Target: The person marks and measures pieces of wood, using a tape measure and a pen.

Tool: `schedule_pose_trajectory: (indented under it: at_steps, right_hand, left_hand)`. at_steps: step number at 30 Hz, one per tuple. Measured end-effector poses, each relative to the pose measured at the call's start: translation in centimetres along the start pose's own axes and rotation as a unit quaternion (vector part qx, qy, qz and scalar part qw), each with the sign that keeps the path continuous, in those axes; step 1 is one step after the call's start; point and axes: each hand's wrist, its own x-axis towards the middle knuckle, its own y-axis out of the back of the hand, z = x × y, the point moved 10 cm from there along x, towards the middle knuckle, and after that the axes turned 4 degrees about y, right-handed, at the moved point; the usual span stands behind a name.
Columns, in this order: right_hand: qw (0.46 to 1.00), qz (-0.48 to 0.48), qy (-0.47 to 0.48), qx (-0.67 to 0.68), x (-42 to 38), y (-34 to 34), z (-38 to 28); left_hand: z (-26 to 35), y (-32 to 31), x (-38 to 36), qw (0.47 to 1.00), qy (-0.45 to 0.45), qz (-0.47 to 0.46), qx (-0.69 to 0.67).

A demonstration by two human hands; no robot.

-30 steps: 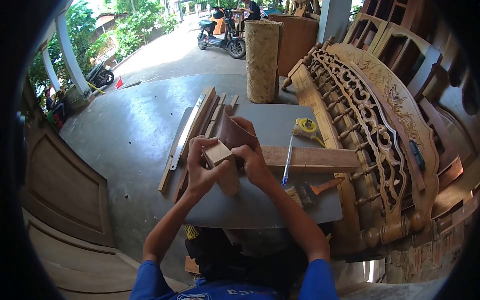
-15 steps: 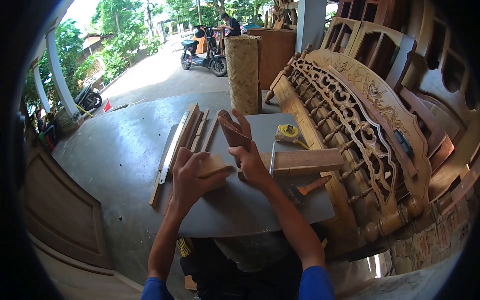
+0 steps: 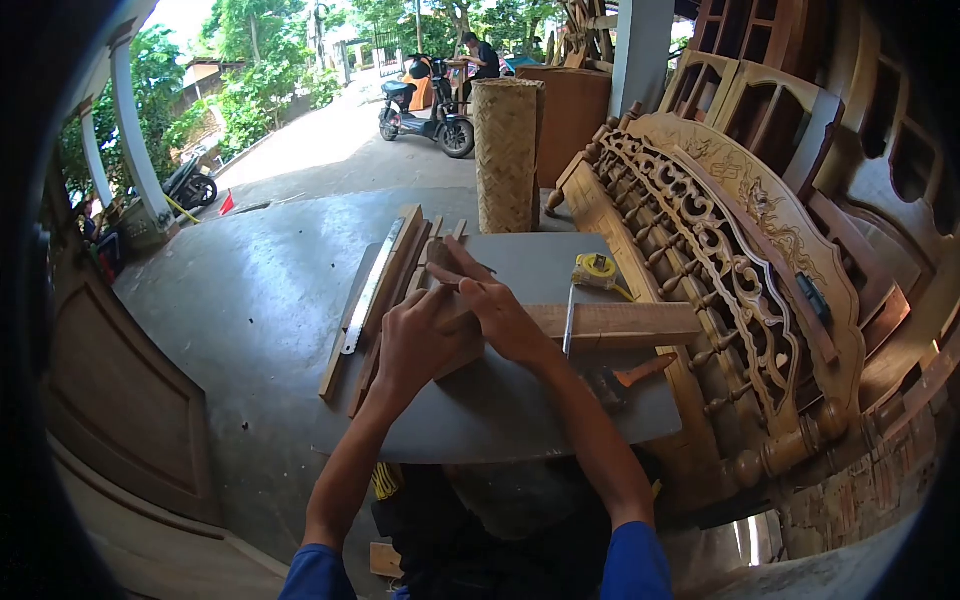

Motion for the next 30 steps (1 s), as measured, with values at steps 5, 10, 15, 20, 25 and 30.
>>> schedule_pose_trajectory:
  at_steps: [5,10,15,20,25,30]
  right_hand:
    - [0.985,-0.027,0.083,-0.150,-0.6,-0.2,-2.5]
    - [0.992,0.021,0.000,-0.122,0.5,0.9,0.1]
    - [0.977,0.006,0.071,-0.200,-0.7,-0.7,-3.4]
    - [0.981,0.065,-0.035,-0.181,-0.5,2.4,2.1]
    - [0.973,0.073,0.057,-0.211,-1.6,1.6,-1.4]
    - [0.986,0.076,0.045,-0.143,-1.3,1.6,-0.5]
  left_hand:
    - [0.8,-0.4,-0.3,1.000,-0.010,-0.003,0.009]
    - [1.0,-0.2,-0.5,0.999,-0.004,0.027,0.033]
    - [-0.2,-1.3,-0.5,0.998,0.009,0.009,0.069]
    - [0.7,0.0,-0.9,0.997,0.031,0.043,0.058]
    - [1.4,0.4,-1.8,0.997,0.022,0.066,0.028]
    - [0.7,0.0,-1.0,0.999,0.023,0.032,0.024]
